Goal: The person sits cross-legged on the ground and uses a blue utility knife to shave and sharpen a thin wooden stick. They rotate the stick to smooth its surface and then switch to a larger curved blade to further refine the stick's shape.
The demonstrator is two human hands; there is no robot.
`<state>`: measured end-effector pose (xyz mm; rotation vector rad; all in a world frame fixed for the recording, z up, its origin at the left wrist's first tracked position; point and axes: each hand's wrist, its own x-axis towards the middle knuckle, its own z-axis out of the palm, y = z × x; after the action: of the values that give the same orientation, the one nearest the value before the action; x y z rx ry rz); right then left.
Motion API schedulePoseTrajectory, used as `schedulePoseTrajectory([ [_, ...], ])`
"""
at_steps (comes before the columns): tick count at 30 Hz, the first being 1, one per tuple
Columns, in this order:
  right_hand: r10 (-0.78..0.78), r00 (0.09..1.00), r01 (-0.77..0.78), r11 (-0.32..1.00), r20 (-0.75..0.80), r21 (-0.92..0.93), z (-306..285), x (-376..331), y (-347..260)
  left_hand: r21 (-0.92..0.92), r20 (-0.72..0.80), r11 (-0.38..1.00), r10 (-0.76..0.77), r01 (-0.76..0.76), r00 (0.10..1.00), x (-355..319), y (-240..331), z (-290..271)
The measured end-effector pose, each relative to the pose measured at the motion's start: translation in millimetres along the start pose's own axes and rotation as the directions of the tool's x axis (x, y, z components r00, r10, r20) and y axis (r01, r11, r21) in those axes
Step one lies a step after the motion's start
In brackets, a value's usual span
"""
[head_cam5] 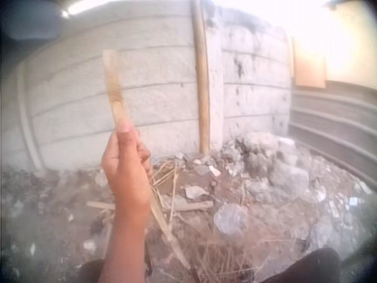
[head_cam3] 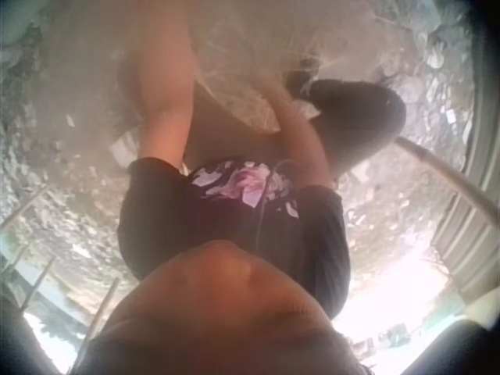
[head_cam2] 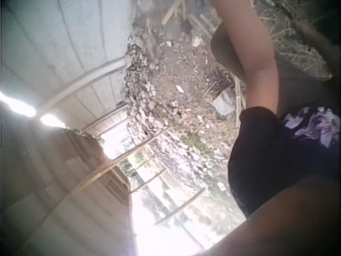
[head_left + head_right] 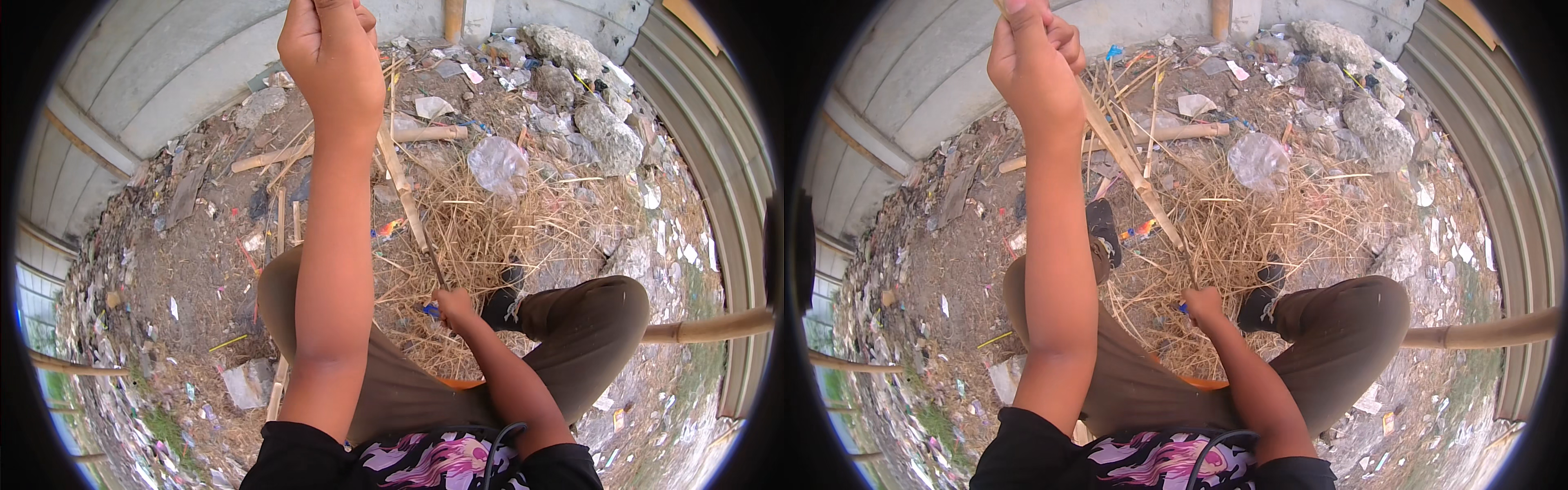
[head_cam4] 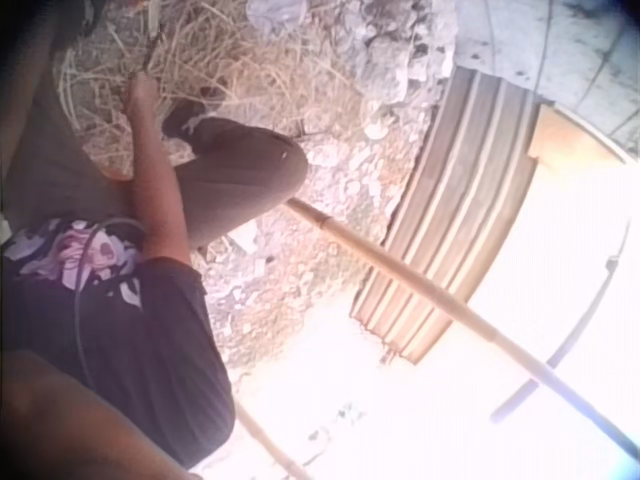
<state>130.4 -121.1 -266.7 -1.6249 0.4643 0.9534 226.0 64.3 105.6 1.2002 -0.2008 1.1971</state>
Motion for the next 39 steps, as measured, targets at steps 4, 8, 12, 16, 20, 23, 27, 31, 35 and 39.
schedulePoseTrajectory([
  [4,0.204,0.888,-0.408,0.764,0.412,0.5,-12.8,-7.4,-31.4,0.017,0.008,1.0,-0.003,0.003,1.0,-4.9,9.5,5.7],
  [8,0.04,0.987,-0.084,0.953,0.155,0.29,-12.9,-30.3,-59.4,0.114,-0.016,0.992,0.06,-0.058,0.998,-4.4,9.9,4.4],
  [12,-0.768,0.618,0.686,0.632,-0.169,-0.362,2.2,-101.7,-113.1,0.118,-0.024,0.992,0.044,-0.04,0.999,-0.1,13.7,-0.2],
  [16,-0.866,0.403,0.862,0.468,-0.295,-0.196,19.4,-97.2,-102.0,0.124,0.017,0.985,0.119,-0.12,0.993,-3.2,8.7,-6.2],
  [20,-0.531,0.834,0.287,0.651,-0.151,-0.703,-0.8,21.2,49.4,0.038,-0.026,0.999,0.019,-0.018,0.999,-5.0,8.0,-6.8],
  [23,-0.014,0.998,-0.008,0.917,-0.054,-0.399,-20.8,25.3,55.4,0.044,-0.065,0.998,0.053,-0.05,0.996,7.3,6.8,-19.9],
  [27,0.305,0.885,-0.435,0.811,0.353,0.391,-6.5,0.2,-11.9,0.084,-0.147,0.996,0.04,-0.028,0.988,20.3,2.9,-33.9],
  [31,0.195,0.782,-0.603,0.477,0.592,0.64,-5.8,-30.9,-51.9,-0.51,0.109,0.818,-0.244,0.265,0.964,28.1,2.3,-59.4],
  [35,0.086,0.931,-0.304,0.721,0.355,0.623,-1.1,-50.5,-75.3,0.124,-0.173,0.992,0.023,-0.002,0.985,24.8,-1.5,-48.4],
  [39,-0.352,0.925,0.38,0.857,-0.143,0.347,14.0,-91.5,-98.7,0.217,-0.177,0.973,0.119,-0.079,0.977,15.9,2.6,-37.4],
])
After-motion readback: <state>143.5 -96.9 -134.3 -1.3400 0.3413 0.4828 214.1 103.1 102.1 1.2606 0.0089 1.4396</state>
